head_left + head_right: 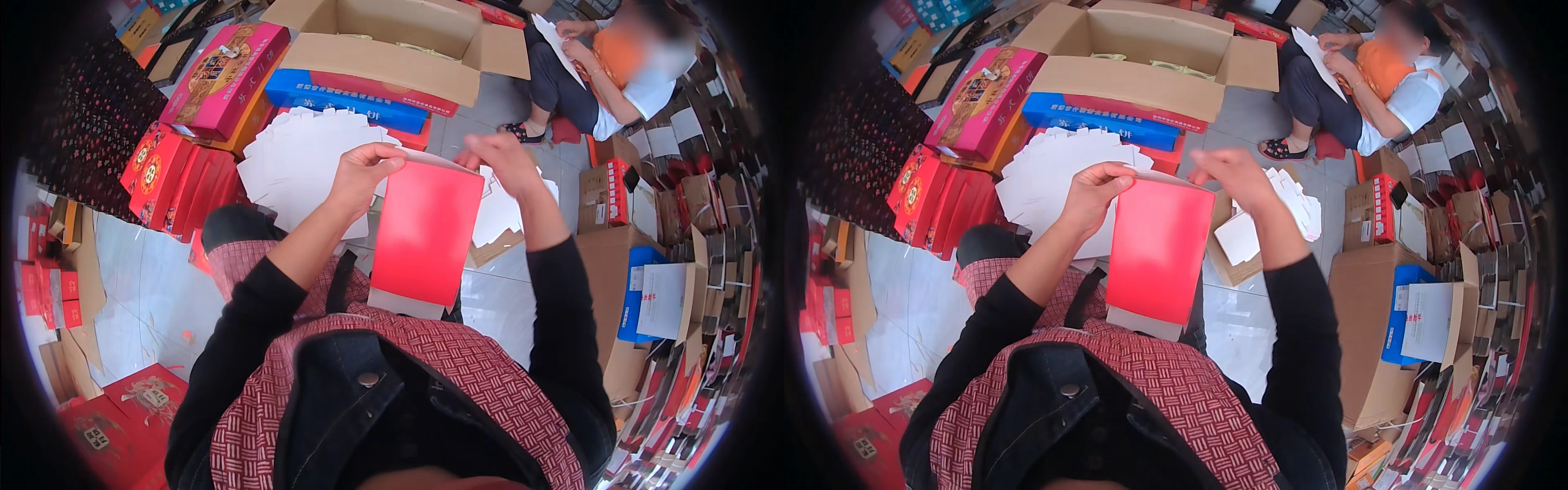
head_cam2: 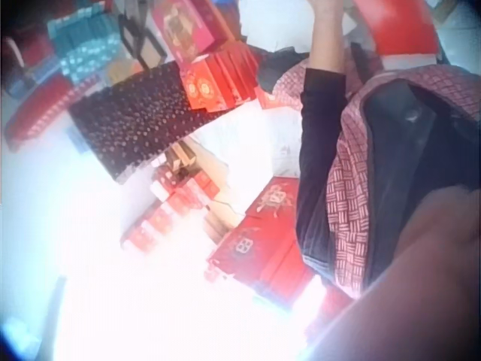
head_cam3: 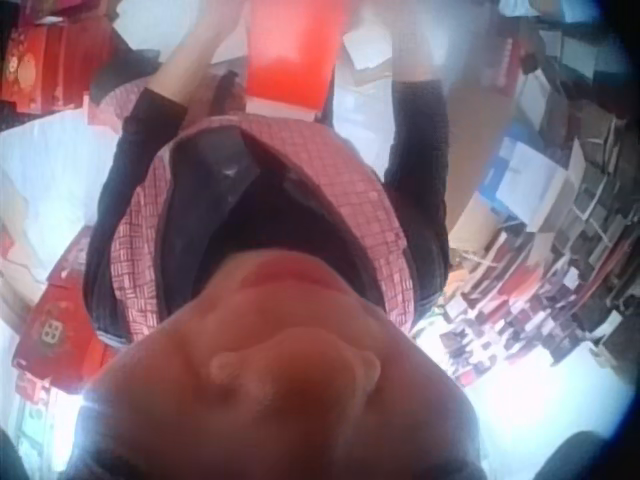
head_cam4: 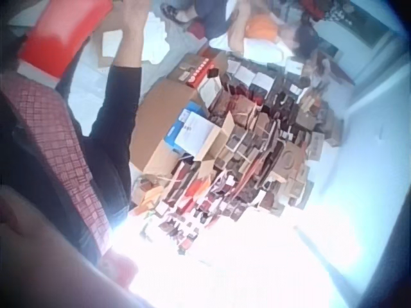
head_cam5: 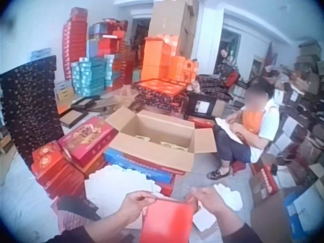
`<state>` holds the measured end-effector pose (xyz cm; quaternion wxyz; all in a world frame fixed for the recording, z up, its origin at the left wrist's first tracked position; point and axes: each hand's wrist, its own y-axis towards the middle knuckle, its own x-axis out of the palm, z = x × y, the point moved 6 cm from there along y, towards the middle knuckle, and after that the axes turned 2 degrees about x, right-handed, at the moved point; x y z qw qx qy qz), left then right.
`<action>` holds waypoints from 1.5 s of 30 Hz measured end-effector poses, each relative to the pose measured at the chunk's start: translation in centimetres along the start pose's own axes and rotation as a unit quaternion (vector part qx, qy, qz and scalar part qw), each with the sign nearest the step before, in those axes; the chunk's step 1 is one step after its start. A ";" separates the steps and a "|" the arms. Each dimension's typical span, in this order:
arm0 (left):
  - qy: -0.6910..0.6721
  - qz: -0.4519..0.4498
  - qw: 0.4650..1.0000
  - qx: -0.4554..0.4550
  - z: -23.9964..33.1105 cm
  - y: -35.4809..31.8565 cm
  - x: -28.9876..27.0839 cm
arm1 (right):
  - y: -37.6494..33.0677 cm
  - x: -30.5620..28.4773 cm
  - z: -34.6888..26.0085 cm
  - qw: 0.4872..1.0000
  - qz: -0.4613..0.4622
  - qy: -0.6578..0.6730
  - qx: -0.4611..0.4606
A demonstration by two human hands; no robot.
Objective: The person sits on the floor and repeatedly folds red paper envelopes around white paper inserts. They pick up a red envelope, insert a white sheet, fold the flaps, and place the finished unit aside. The process is repeated continuously.
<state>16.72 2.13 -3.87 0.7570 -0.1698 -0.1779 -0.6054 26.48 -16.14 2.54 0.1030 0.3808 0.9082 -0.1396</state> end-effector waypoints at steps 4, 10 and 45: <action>0.029 -0.026 0.999 0.014 1.2 -0.3 2.0 | 2.6 2.4 -1.4 0.984 -0.151 0.017 0.097; 0.008 -0.036 0.997 0.069 1.3 -0.8 1.8 | 2.4 4.0 -3.2 0.977 -0.177 -0.040 0.109; 0.141 -0.040 0.985 -0.090 1.2 2.4 4.6 | -0.3 0.6 -2.0 0.963 0.038 -0.247 -0.102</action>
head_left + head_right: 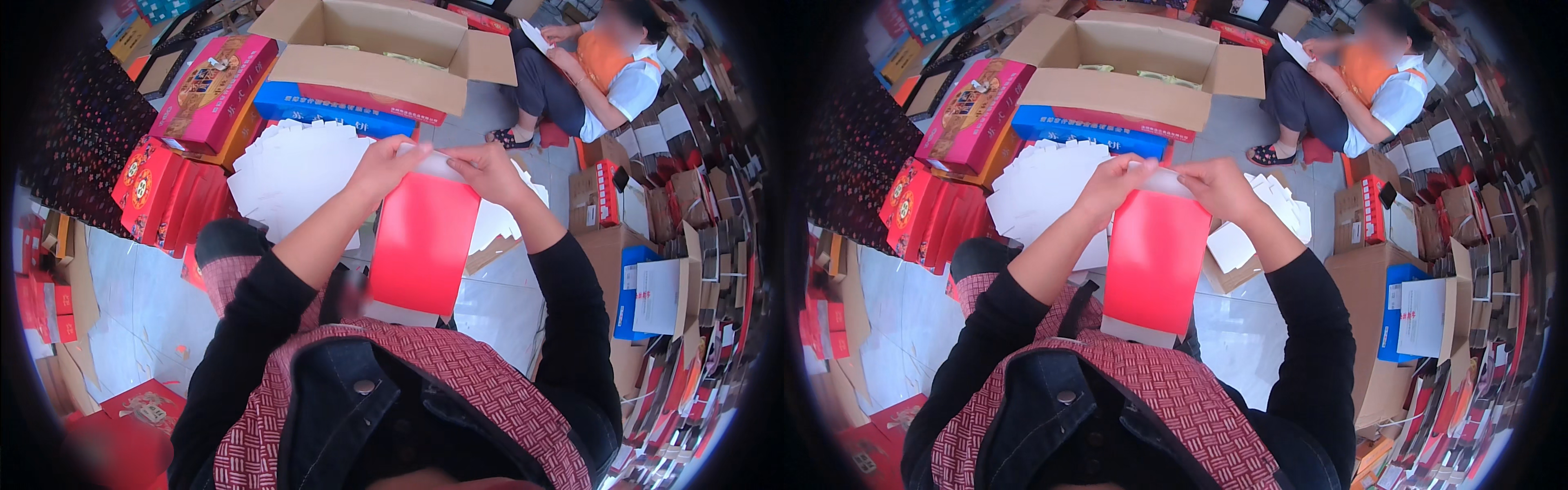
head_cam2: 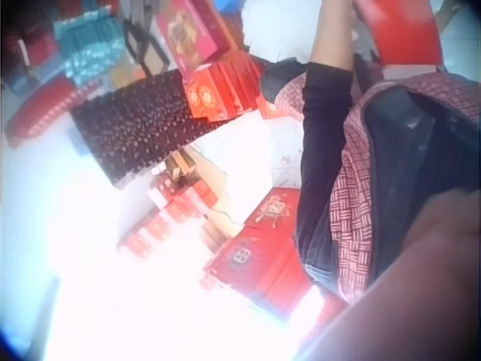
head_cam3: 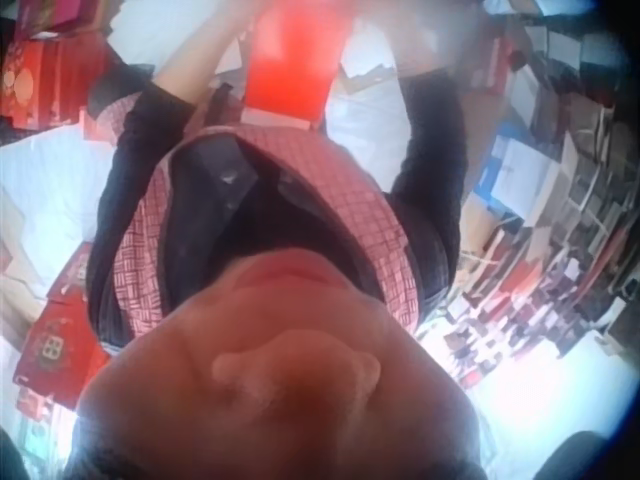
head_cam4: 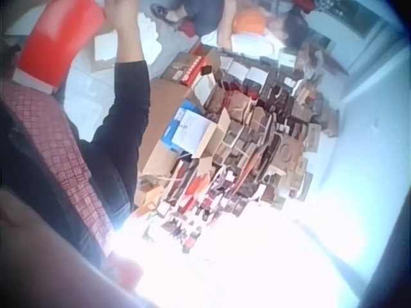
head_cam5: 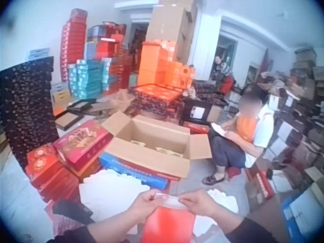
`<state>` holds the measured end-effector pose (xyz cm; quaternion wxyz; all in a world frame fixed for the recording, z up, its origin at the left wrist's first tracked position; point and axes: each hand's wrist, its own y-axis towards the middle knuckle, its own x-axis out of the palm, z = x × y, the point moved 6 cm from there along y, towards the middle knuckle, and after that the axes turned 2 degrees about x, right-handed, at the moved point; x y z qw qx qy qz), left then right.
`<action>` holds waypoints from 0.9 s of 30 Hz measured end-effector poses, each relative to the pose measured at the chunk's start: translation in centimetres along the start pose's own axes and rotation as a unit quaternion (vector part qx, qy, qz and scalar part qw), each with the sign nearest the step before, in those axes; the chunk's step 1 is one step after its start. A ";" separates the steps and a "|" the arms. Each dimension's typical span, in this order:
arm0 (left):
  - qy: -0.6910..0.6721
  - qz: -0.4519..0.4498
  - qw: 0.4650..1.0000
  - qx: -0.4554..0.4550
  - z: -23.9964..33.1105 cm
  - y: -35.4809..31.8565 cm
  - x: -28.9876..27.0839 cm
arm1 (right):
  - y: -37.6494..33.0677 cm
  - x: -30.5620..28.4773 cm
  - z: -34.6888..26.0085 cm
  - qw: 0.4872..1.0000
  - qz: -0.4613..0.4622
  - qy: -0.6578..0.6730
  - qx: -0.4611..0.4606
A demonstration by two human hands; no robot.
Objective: The person sits on the floor and repeatedly folds red paper envelopes around white paper inserts. They pick up a red envelope, insert a white sheet, fold the flaps, and place the finished unit aside. The process is repeated continuously.
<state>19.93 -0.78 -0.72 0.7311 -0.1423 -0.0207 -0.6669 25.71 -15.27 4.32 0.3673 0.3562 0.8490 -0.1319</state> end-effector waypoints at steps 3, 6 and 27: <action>-0.006 0.016 0.999 -0.038 0.1 0.3 0.3 | -0.3 0.4 -0.1 0.999 0.025 -0.010 -0.023; 0.015 0.027 0.999 -0.012 0.0 0.5 0.4 | -0.3 0.5 1.1 0.997 0.002 0.056 0.044; -0.098 -0.068 0.990 0.078 -0.4 -3.3 0.3 | -0.7 -0.3 -0.7 0.945 -0.061 0.282 0.151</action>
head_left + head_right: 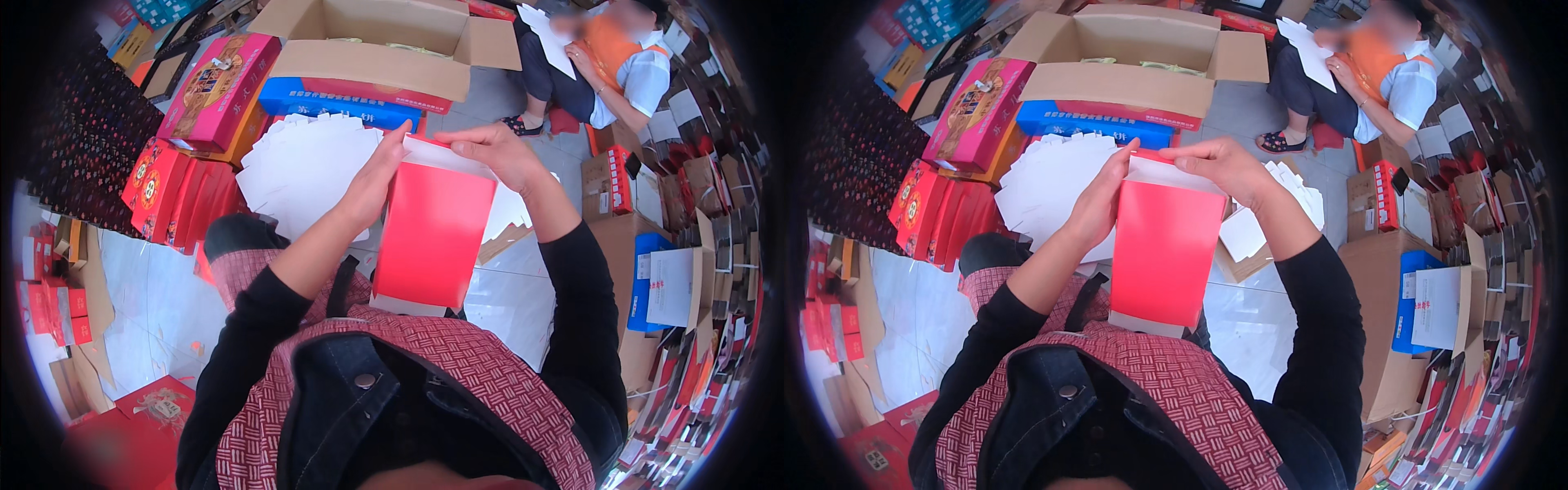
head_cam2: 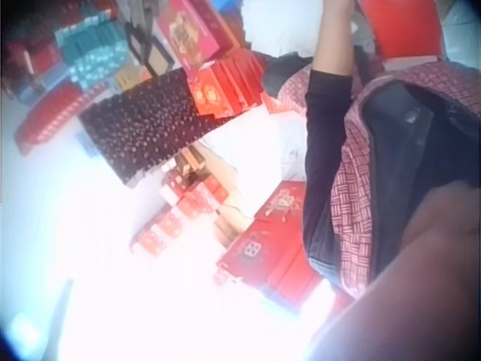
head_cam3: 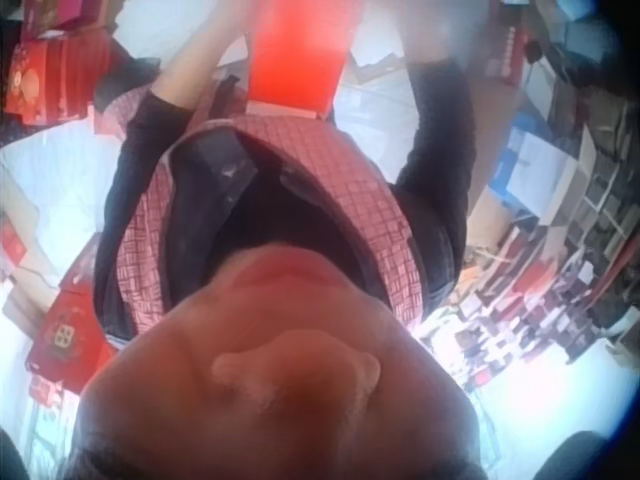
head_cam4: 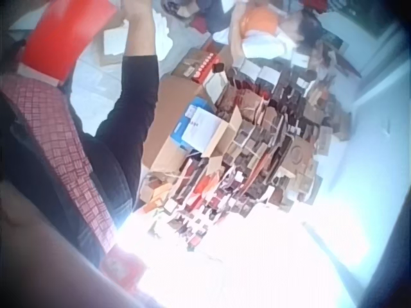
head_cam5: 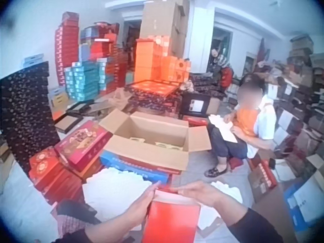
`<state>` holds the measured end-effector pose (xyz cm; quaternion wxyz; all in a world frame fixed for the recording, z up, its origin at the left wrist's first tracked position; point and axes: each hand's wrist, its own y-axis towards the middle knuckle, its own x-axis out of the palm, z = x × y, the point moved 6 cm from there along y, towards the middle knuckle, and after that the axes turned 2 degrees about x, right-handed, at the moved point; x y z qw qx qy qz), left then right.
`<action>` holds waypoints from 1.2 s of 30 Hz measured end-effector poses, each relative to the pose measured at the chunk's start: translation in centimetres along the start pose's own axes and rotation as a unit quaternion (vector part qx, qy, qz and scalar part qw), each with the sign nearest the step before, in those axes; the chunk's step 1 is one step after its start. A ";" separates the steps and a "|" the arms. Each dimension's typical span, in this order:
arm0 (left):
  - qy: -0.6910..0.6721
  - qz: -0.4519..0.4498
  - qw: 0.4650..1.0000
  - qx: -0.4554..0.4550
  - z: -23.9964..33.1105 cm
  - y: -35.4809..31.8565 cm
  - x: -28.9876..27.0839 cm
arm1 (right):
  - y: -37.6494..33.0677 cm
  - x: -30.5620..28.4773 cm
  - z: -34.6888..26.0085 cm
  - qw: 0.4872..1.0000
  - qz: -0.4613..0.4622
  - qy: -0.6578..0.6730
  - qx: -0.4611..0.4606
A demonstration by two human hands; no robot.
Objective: The person sits on the floor and repeatedly folds red paper envelopes around white paper inserts. They pick up a red envelope, insert a white sheet, fold the flaps, and place the finished unit aside. The process is repeated continuously.
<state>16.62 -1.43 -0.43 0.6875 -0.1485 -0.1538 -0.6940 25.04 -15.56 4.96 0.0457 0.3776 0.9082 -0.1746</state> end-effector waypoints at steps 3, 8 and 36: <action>0.024 -0.040 0.998 0.050 0.3 -1.4 0.2 | -0.7 0.5 -0.3 0.999 0.043 0.009 0.025; 0.084 -0.062 0.989 0.104 1.8 -2.3 1.0 | -2.6 1.5 -2.0 0.994 0.070 -0.079 -0.013; 0.143 -0.058 0.973 0.173 2.3 -4.0 1.1 | -5.2 2.8 -2.7 0.983 0.067 -0.089 -0.145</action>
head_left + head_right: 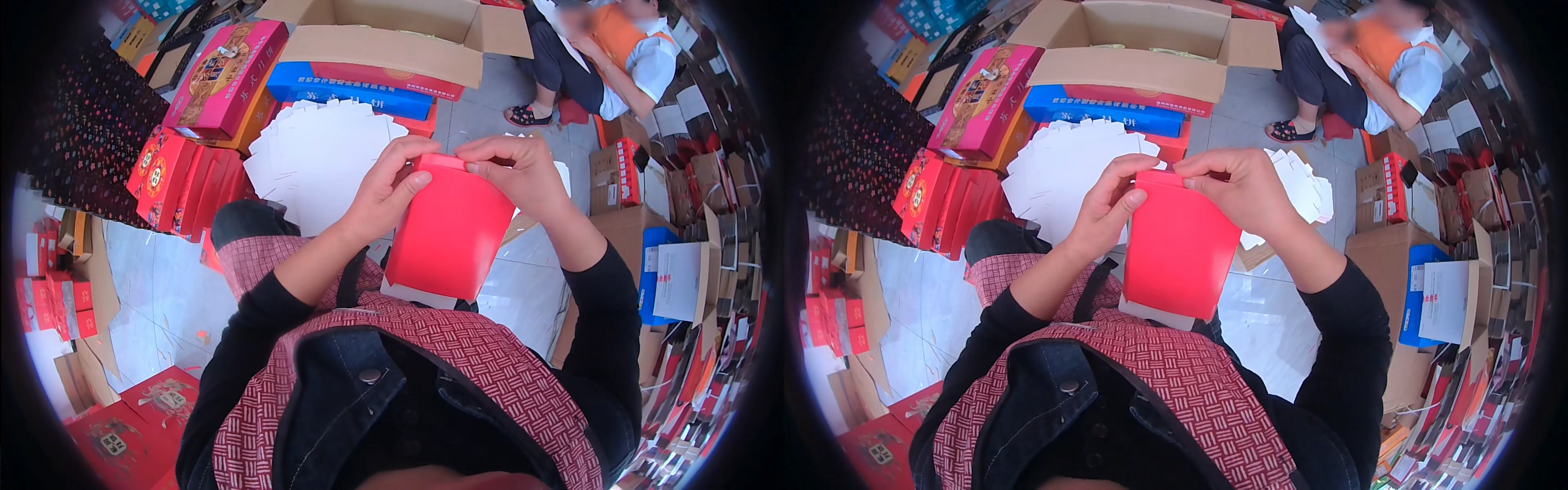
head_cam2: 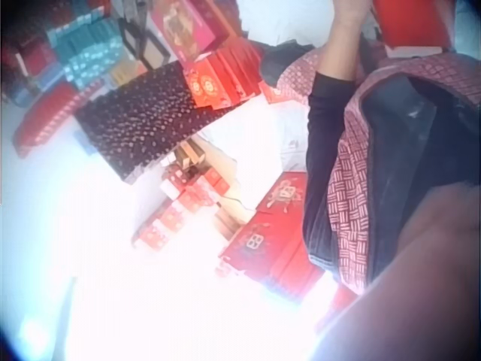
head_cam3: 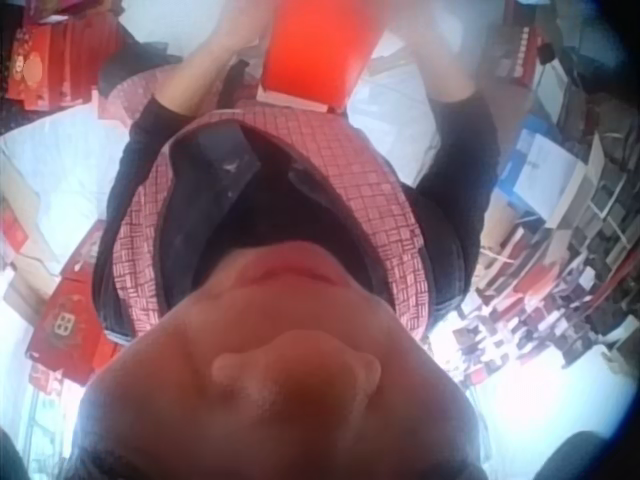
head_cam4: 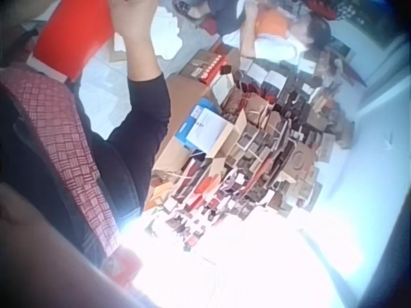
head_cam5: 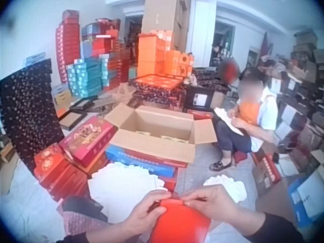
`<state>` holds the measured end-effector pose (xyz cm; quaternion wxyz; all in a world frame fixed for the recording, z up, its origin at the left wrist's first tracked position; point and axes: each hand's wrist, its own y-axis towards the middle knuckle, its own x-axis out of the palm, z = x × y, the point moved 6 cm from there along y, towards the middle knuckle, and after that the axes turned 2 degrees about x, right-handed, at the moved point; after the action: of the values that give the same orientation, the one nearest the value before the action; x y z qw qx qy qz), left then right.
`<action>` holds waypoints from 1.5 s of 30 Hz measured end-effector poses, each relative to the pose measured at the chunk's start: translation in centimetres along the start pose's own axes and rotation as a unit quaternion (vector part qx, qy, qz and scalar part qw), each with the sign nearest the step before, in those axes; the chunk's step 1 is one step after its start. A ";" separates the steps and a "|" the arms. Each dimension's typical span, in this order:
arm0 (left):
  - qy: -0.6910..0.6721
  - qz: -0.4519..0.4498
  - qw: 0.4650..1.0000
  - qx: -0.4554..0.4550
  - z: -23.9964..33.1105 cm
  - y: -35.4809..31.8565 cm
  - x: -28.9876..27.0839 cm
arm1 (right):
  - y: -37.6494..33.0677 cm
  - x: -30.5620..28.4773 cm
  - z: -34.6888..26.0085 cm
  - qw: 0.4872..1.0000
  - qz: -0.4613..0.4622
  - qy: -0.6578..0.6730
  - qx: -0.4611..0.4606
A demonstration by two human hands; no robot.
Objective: The person sits on the floor and repeatedly folds red paper envelopes around white paper inserts. They pick up a red envelope, insert a white sheet, fold the flaps, and place the finished unit aside. The process is repeated continuously.
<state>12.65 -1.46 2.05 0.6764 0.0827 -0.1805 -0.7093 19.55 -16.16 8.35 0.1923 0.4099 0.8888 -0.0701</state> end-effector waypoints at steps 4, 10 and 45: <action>0.022 0.013 1.000 0.012 0.1 0.2 -0.6 | -0.1 -2.3 0.5 0.997 0.035 0.053 0.048; 0.002 0.013 1.000 0.005 0.3 0.3 -0.3 | -2.0 -3.8 4.3 0.983 0.028 0.137 0.116; 0.286 -0.140 0.938 -0.140 1.7 3.0 -12.0 | 9.3 8.3 0.9 0.980 -0.106 -0.125 -0.113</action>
<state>15.71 10.62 3.16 0.5978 0.2111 0.1347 -0.7615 21.93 -4.49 4.53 0.3384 0.2769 0.8985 -0.0397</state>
